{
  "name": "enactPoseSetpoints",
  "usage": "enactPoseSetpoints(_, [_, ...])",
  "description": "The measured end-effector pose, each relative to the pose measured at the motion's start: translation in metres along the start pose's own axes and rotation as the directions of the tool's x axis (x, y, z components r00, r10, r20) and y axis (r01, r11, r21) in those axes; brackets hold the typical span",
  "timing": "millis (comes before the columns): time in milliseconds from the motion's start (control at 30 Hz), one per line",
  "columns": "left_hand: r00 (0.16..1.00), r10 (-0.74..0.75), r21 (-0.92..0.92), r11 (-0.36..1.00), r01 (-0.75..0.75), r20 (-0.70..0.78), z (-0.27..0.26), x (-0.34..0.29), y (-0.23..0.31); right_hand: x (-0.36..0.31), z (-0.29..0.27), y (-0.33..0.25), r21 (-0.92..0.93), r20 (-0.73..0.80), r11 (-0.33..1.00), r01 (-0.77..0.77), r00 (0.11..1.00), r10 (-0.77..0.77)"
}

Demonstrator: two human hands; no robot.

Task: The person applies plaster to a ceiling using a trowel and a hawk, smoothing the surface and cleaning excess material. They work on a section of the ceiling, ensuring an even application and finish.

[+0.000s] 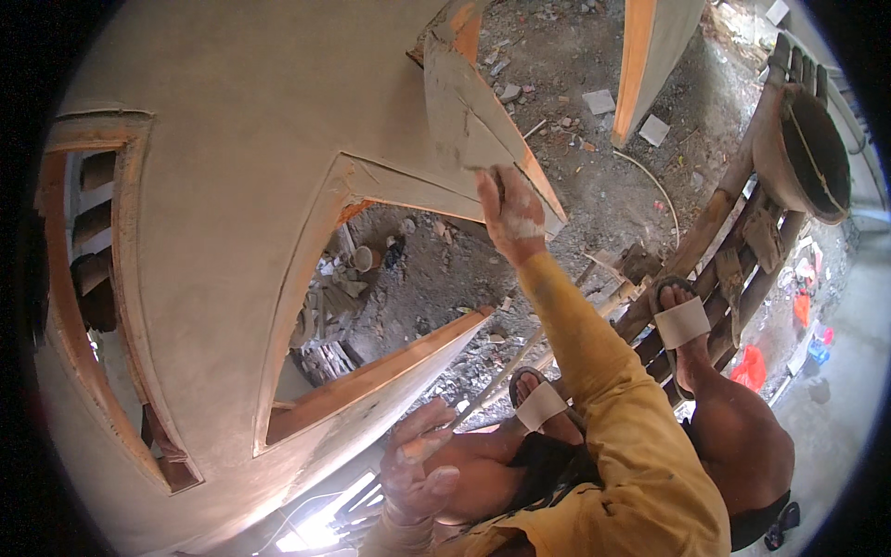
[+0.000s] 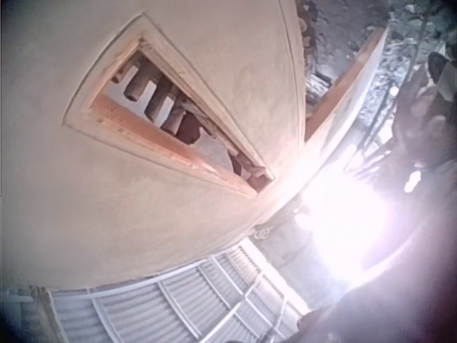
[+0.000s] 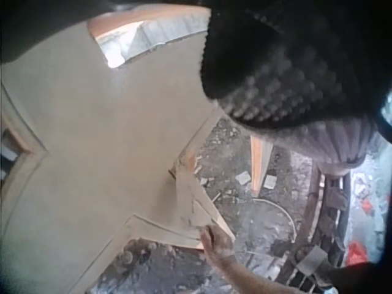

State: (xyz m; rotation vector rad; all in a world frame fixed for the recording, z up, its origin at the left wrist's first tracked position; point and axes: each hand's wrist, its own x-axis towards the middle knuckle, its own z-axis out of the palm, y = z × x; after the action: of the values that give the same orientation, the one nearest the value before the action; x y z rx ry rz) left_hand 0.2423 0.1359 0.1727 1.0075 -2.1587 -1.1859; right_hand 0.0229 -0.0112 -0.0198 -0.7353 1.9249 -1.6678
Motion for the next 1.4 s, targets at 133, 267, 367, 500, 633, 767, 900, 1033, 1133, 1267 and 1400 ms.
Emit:
enactPoseSetpoints(133, [1.0, -0.012, 0.04, 0.999, 0.012, 0.004, -0.002, -0.008, -0.003, 0.044, -0.01, -0.011, 0.183, -0.099, 0.965, -0.186, 0.973, 0.206])
enactPoseSetpoints(267, [0.996, -0.027, 0.017, 0.999, 0.029, -0.082, 0.004, 0.003, -0.005, 0.041, -0.018, 0.01, 0.091, -0.18, 0.992, 0.083, 0.981, -0.065])
enactPoseSetpoints(367, [1.0, -0.021, 0.076, 0.997, 0.02, 0.011, -0.002, 0.004, -0.007, 0.005, -0.011, -0.018, 0.415, 0.018, 0.898, -0.143, 0.989, 0.149])
enactPoseSetpoints(500, [0.998, -0.061, 0.073, 0.996, 0.06, 0.017, 0.001, 0.004, -0.004, 0.035, -0.004, -0.059, 0.729, 0.109, 0.657, -0.191, 0.98, 0.164])
enactPoseSetpoints(633, [0.993, -0.101, 0.065, 0.992, 0.105, -0.056, 0.003, 0.003, -0.003, 0.062, 0.004, -0.106, 0.868, 0.131, 0.455, -0.201, 0.975, 0.18])
enactPoseSetpoints(767, [0.993, -0.083, 0.074, 0.993, 0.089, -0.081, 0.0, 0.002, 0.0, 0.063, 0.017, -0.118, 0.886, 0.157, 0.41, -0.216, 0.972, 0.174])
enactPoseSetpoints(900, [0.994, -0.063, 0.032, 0.997, 0.067, -0.094, -0.002, -0.005, -0.002, 0.063, 0.018, -0.119, 0.893, 0.187, 0.376, -0.246, 0.964, 0.188])
enactPoseSetpoints(1033, [0.99, -0.102, 0.029, 0.994, 0.106, -0.1, -0.003, -0.01, -0.001, 0.065, 0.017, -0.117, 0.903, 0.198, 0.356, -0.242, 0.968, 0.154])
enactPoseSetpoints(1133, [0.984, -0.128, -0.011, 0.992, 0.128, -0.127, -0.002, -0.009, 0.002, 0.064, 0.019, -0.118, 0.902, 0.206, 0.353, -0.25, 0.966, 0.157])
enactPoseSetpoints(1267, [0.986, -0.123, 0.015, 0.992, 0.126, -0.115, -0.003, -0.012, 0.003, 0.061, 0.02, -0.121, 0.91, 0.218, 0.321, -0.262, 0.961, 0.168])
enactPoseSetpoints(1400, [0.984, -0.131, 0.013, 0.991, 0.134, -0.119, -0.004, -0.015, 0.002, 0.061, 0.027, -0.122, 0.934, 0.244, 0.226, -0.275, 0.957, 0.159])
